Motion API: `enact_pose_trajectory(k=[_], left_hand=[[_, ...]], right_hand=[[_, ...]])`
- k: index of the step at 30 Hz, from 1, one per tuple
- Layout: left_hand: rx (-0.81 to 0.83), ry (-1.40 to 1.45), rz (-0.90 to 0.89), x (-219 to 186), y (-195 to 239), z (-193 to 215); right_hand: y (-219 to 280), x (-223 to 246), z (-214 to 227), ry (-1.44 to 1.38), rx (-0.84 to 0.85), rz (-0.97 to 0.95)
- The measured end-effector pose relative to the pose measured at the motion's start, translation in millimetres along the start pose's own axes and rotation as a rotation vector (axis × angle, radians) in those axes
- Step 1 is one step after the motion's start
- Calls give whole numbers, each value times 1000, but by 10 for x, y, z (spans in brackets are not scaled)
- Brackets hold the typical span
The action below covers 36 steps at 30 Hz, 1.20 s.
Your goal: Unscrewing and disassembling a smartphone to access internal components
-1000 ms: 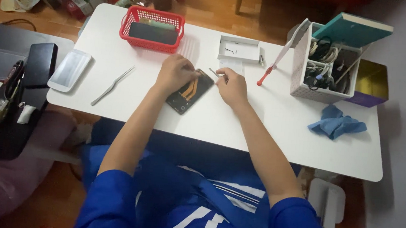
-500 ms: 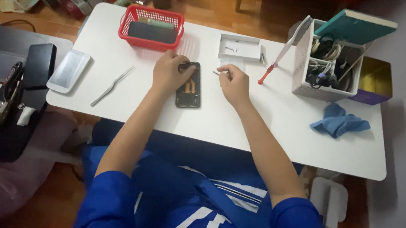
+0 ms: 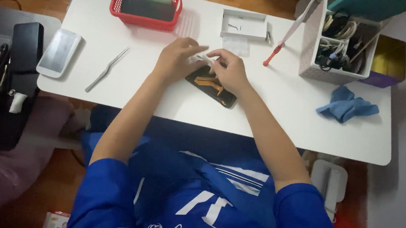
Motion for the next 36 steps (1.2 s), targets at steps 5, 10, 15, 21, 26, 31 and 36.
enact_pose_trajectory(k=[5, 10, 15, 21, 26, 31, 36], left_hand=[[-102, -69, -89, 171, 67, -157], [-223, -28, -229, 439, 30, -166], [-447, -197, -181, 539, 46, -65], [-452, -243, -121, 655, 61, -120], [-460, -238, -157, 715, 42, -151], [-447, -256, -163, 745, 64, -178], [-482, -294, -161, 775, 60, -185]], right_hand=[[10, 63, 20, 13, -49, 28], [-24, 286, 134, 338, 11, -191], [-31, 392, 238, 622, 212, -169], [93, 396, 85, 705, 438, -32], [119, 323, 46, 649, 459, -13], [112, 331, 75, 599, 493, 12], [34, 406, 198, 438, 365, -75]])
Point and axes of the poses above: each hand's wrist, its own y-axis away from the middle knuckle, its own z-axis out of the back of the hand, x = y × z, the point moved 6 cm from there along -y, towards the middle knuckle, and after that the axes turned 15 degrees about -x, right-handed, at the moved point
